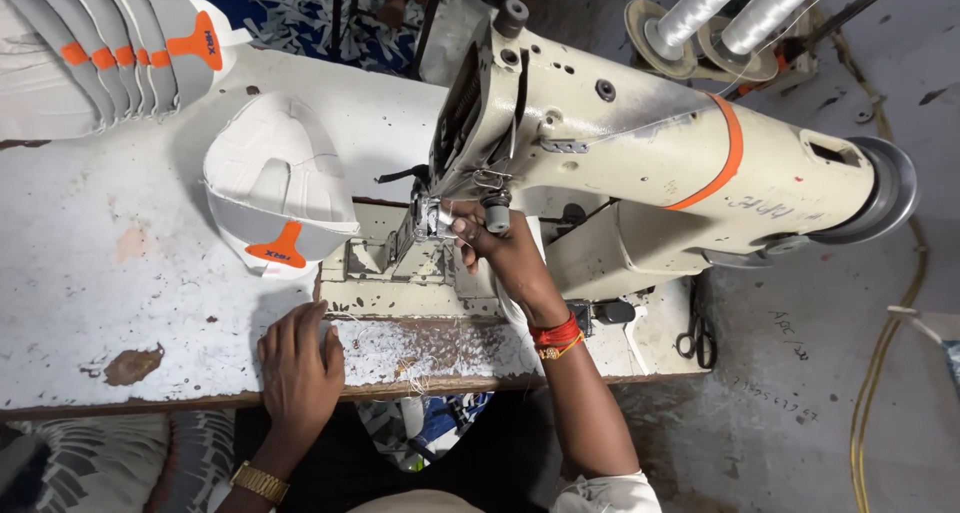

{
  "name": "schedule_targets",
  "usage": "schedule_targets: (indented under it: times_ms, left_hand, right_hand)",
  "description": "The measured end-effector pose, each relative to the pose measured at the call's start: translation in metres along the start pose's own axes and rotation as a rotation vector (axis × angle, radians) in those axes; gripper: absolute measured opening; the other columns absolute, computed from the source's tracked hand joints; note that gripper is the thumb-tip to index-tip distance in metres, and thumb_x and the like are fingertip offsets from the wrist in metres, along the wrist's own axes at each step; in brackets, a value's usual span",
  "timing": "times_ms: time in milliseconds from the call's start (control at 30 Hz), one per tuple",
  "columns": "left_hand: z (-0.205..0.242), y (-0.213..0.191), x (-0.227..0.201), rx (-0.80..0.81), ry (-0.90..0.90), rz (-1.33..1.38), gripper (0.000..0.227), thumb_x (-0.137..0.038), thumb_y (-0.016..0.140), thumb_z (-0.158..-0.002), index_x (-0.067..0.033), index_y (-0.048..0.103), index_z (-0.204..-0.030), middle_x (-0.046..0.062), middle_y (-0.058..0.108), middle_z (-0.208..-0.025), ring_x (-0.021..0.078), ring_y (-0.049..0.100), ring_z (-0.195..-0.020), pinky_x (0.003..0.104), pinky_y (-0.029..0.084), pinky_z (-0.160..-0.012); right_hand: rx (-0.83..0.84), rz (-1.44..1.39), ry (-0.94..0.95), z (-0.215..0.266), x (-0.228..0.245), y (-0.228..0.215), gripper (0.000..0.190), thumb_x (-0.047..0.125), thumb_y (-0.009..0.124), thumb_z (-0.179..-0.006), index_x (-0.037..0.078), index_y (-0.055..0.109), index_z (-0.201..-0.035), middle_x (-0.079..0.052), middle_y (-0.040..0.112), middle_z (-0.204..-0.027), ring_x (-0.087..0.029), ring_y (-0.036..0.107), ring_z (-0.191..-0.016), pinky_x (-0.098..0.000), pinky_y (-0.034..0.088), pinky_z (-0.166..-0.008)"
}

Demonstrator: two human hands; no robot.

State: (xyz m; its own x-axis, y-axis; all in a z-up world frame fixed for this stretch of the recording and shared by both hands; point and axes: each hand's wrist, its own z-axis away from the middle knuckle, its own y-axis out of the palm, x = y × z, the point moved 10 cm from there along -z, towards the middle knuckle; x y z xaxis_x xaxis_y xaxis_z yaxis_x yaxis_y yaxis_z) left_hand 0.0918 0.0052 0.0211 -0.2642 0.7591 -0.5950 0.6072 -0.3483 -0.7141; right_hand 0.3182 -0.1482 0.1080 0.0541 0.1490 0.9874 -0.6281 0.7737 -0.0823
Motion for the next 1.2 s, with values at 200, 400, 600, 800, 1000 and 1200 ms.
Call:
schedule_targets:
  times_ms: [200, 400, 600, 800, 1000, 1200]
  left_hand:
    - [0.001, -0.003, 0.001, -0.022, 0.006, 0.047, 0.039, -0.014, 0.064, -0.091, -0.0031, 0.06, -0.128, 0.015, 0.064, -0.126, 0.034, 0.058, -0.119, 0.05, 0.043, -0.102]
    - [0.001, -0.008, 0.0, -0.061, -0.006, 0.067, 0.038, -0.015, 0.063, -0.092, -0.0022, 0.059, -0.128, 0.016, 0.063, -0.126, 0.035, 0.058, -0.118, 0.05, 0.043, -0.103]
    - [0.003, 0.01, 0.027, -0.029, -0.108, 0.187, 0.048, -0.009, 0.07, -0.089, -0.0032, 0.051, -0.132, 0.018, 0.059, -0.127, 0.0374, 0.059, -0.117, 0.05, 0.044, -0.105]
    - [-0.015, -0.01, 0.082, -0.226, -0.488, 1.061, 0.085, -0.003, 0.071, -0.09, -0.0072, 0.018, -0.156, 0.021, 0.033, -0.153, 0.0288, 0.045, -0.135, 0.049, 0.042, -0.114]
    - [-0.06, 0.04, 0.116, -0.115, -0.755, 1.465, 0.095, -0.009, 0.078, -0.082, -0.0143, 0.015, -0.153, 0.019, 0.051, -0.14, 0.0266, 0.052, -0.127, 0.045, 0.04, -0.109]
    - [-0.085, -0.011, 0.059, -0.095, -0.527, 1.447, 0.081, -0.008, 0.076, -0.089, -0.0113, 0.023, -0.15, 0.018, 0.059, -0.13, 0.0255, 0.058, -0.123, 0.042, 0.049, -0.109]
  right_hand:
    - [-0.122, -0.141, -0.034, 0.0, -0.023, -0.01, 0.023, 0.012, 0.071, -0.098, -0.006, 0.058, -0.104, -0.007, 0.066, -0.078, -0.014, 0.065, -0.059, -0.0298, 0.054, -0.052]
    - [-0.334, -0.301, -0.217, 0.014, -0.038, 0.007, 0.021, 0.012, 0.064, -0.101, -0.002, 0.067, -0.116, -0.004, 0.063, -0.071, -0.008, 0.052, -0.05, -0.0237, 0.043, -0.042]
    - [-0.204, -0.372, -0.143, 0.027, -0.047, -0.018, 0.022, 0.011, 0.061, -0.103, 0.0, 0.069, -0.12, 0.001, 0.063, -0.076, -0.004, 0.048, -0.053, -0.02, 0.038, -0.043]
    - [-0.562, 1.309, -0.76, 0.112, 0.055, 0.03, 0.024, 0.013, 0.073, -0.085, 0.016, 0.065, -0.108, -0.012, 0.065, -0.118, -0.029, 0.067, -0.102, -0.031, 0.055, -0.083]
    - [-0.257, 0.462, -0.24, 0.115, -0.032, 0.029, 0.038, -0.002, 0.053, -0.087, 0.0, 0.063, -0.123, -0.012, 0.063, -0.126, -0.025, 0.07, -0.115, -0.0381, 0.051, -0.099]
    - [-0.168, 0.58, -0.137, 0.125, -0.053, 0.037, 0.026, -0.001, 0.059, -0.084, -0.004, 0.071, -0.107, -0.015, 0.068, -0.11, -0.027, 0.07, -0.107, -0.041, 0.057, -0.096]
